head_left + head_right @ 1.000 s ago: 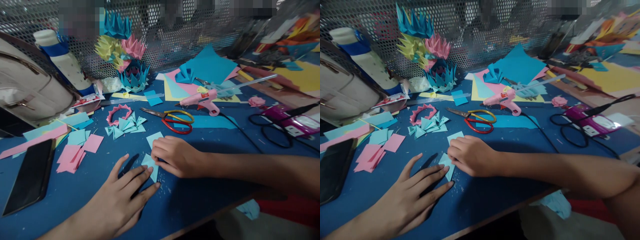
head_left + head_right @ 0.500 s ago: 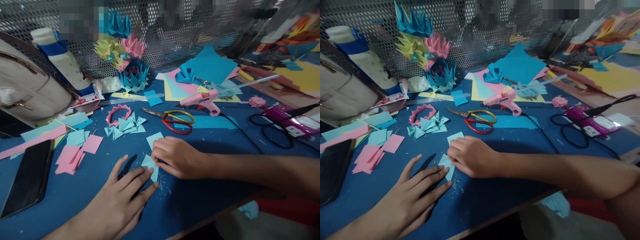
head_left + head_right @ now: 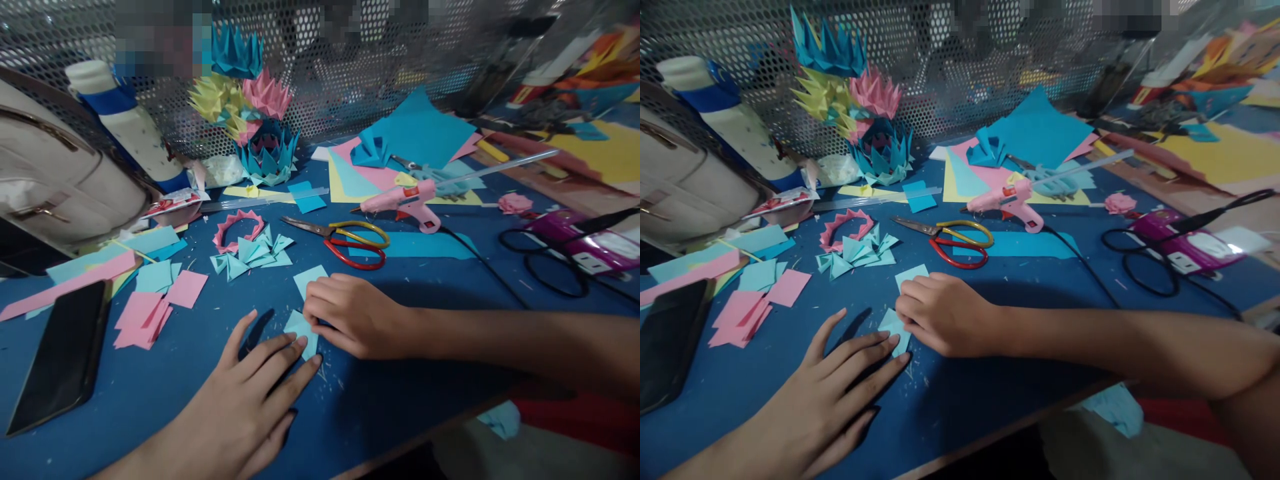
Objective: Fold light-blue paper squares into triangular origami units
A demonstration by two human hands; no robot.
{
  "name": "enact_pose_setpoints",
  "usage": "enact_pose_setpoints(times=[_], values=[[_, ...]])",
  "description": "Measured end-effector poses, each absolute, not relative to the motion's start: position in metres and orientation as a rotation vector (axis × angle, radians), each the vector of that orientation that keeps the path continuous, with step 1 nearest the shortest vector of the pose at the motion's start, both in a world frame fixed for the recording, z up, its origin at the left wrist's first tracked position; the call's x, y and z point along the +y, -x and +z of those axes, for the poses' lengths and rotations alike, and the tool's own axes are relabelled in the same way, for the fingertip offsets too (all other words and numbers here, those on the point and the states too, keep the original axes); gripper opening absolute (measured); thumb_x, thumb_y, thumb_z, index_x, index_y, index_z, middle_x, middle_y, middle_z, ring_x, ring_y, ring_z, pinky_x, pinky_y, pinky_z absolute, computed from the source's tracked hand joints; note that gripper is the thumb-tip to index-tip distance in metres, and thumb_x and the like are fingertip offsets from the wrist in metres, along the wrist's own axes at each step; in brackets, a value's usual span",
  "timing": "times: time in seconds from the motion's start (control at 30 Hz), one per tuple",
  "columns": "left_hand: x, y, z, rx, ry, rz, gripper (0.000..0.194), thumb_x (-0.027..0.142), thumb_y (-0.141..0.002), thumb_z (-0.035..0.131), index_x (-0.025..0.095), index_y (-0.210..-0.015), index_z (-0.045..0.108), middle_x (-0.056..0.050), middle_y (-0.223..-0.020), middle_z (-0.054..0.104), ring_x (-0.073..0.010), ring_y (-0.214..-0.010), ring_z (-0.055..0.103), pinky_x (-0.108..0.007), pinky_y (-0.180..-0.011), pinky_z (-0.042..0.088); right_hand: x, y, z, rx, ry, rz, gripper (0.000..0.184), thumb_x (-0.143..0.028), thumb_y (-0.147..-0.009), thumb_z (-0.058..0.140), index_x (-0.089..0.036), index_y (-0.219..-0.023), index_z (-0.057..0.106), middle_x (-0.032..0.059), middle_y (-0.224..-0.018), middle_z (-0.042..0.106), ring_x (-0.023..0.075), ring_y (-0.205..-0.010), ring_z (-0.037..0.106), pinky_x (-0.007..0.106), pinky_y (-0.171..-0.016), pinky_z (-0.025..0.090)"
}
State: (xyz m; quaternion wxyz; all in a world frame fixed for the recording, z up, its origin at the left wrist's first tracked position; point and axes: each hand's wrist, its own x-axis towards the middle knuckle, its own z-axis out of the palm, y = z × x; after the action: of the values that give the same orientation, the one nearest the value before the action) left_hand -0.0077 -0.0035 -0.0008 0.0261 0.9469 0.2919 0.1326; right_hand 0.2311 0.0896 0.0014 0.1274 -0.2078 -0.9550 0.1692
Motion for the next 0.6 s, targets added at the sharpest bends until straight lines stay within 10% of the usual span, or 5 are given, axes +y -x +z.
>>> enact_pose_setpoints(times=[0.6], values=[[-0.005, 0.006, -0.001, 0.956, -2.862, 0.361, 0.048, 0.025, -0.102, 0.036, 0.019, -0.149, 0.045, -0.007, -0.137, 0.058, -0.0241, -0.130, 0.046, -0.056, -0.121, -0.008, 0.107, -0.249, 0.000, -2.697, 0.102, 0.476, 0.017, -0.029, -0.103, 0.050, -0.024, -0.100, 0.066, -0.0014, -0.088, 0.059, 0.0117, -0.074, 0.049, 0.027, -0.067, 0.033]])
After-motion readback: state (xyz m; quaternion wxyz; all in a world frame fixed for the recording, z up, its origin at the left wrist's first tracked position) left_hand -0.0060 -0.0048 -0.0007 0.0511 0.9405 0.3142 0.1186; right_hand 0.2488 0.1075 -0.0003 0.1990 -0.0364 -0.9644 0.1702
